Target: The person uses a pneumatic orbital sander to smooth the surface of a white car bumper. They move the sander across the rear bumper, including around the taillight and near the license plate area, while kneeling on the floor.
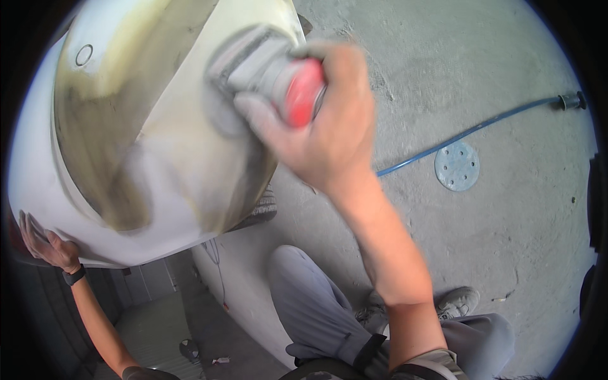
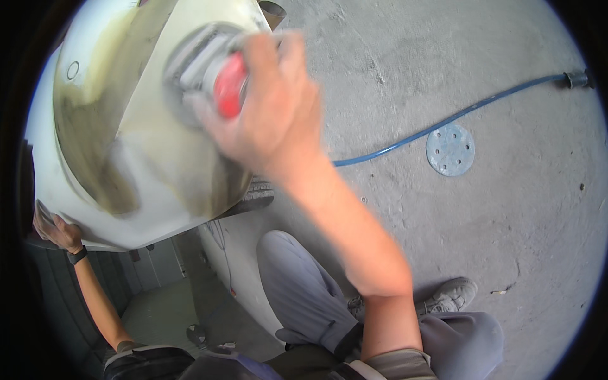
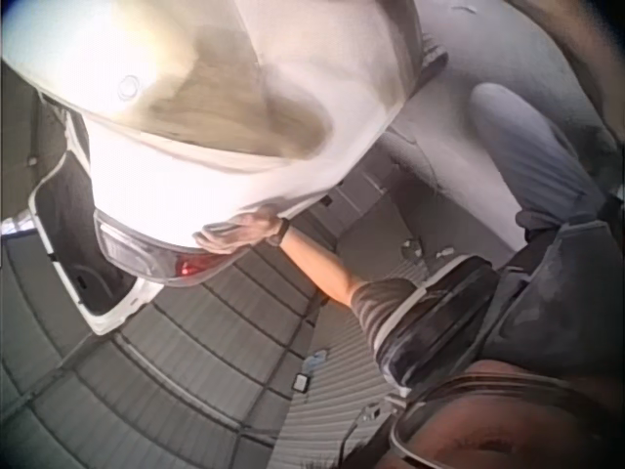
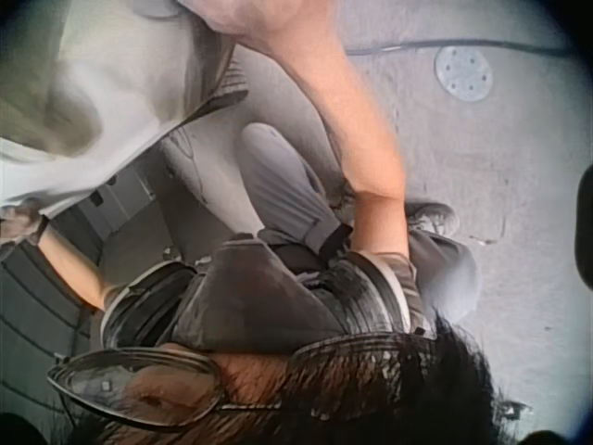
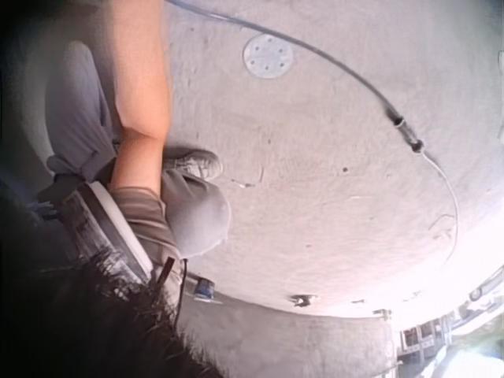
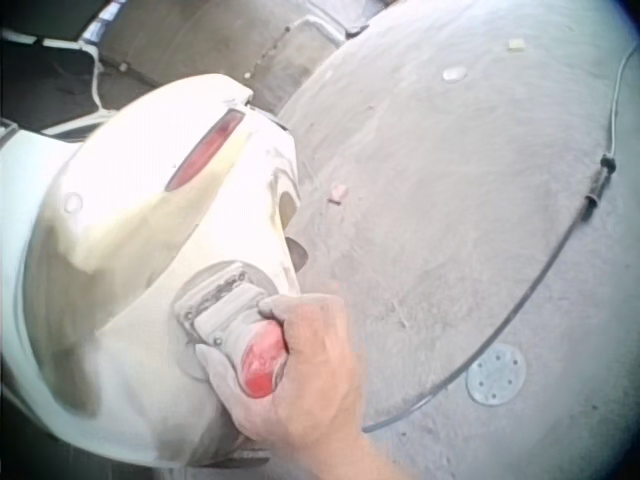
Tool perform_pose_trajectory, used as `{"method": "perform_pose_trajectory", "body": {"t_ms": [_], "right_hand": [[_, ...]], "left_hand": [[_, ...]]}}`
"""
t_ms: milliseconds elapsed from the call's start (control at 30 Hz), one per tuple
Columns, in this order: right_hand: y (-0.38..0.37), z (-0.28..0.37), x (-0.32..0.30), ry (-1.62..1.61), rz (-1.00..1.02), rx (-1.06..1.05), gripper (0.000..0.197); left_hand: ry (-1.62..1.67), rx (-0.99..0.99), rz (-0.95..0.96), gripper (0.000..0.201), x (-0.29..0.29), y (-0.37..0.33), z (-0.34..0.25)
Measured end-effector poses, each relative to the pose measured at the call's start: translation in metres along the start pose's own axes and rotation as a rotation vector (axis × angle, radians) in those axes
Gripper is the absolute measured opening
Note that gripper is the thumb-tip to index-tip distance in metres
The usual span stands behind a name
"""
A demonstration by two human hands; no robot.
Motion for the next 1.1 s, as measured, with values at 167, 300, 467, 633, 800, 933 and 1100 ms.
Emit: {"method": "perform_pose_trajectory", "body": {"t_ms": [167, 300, 467, 633, 800, 933, 1100], "right_hand": [[0.097, 0.047, 0.061, 0.043, 0.109, -0.13, 0.038], [0.11, 0.043, 0.061, 0.117, 0.107, -0.167, 0.059], [0.01, 0.001, 0.002, 0.078, -0.012, -0.079, 0.06], [-0.002, -0.042, 0.003, -0.071, 0.067, 0.071, 0.061], [0.113, -0.027, 0.045, -0.107, 0.008, 0.071, 0.067], [0.123, -0.027, 0.048, -0.116, 0.05, 0.065, 0.073], [0.022, -0.036, 0.004, -0.055, 0.122, 0.076, 0.059]], "left_hand": [[0.014, 0.004, 0.005, 0.061, -0.002, -0.006, -0.006], [0.02, 0.002, -0.007, 0.061, -0.003, -0.01, -0.007], [0.034, 0.014, -0.012, 0.06, -0.001, -0.002, -0.001], [0.04, -0.022, 0.01, 0.059, 0.001, 0.002, 0.005], [0.029, 0.0, -0.008, 0.06, -0.002, -0.008, -0.007], [0.032, -0.002, -0.007, 0.061, -0.004, -0.016, -0.015], [0.018, -0.01, -0.007, 0.06, -0.005, -0.015, -0.015]]}}
Point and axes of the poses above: each hand's wrist, its own y-axis away from the middle knuckle, its own x-axis out of the palm, z = x × y, the point moved 9 cm from there along -y, towards the middle knuckle, and after that the axes turned 12 degrees about z, right-handed, at the moved point
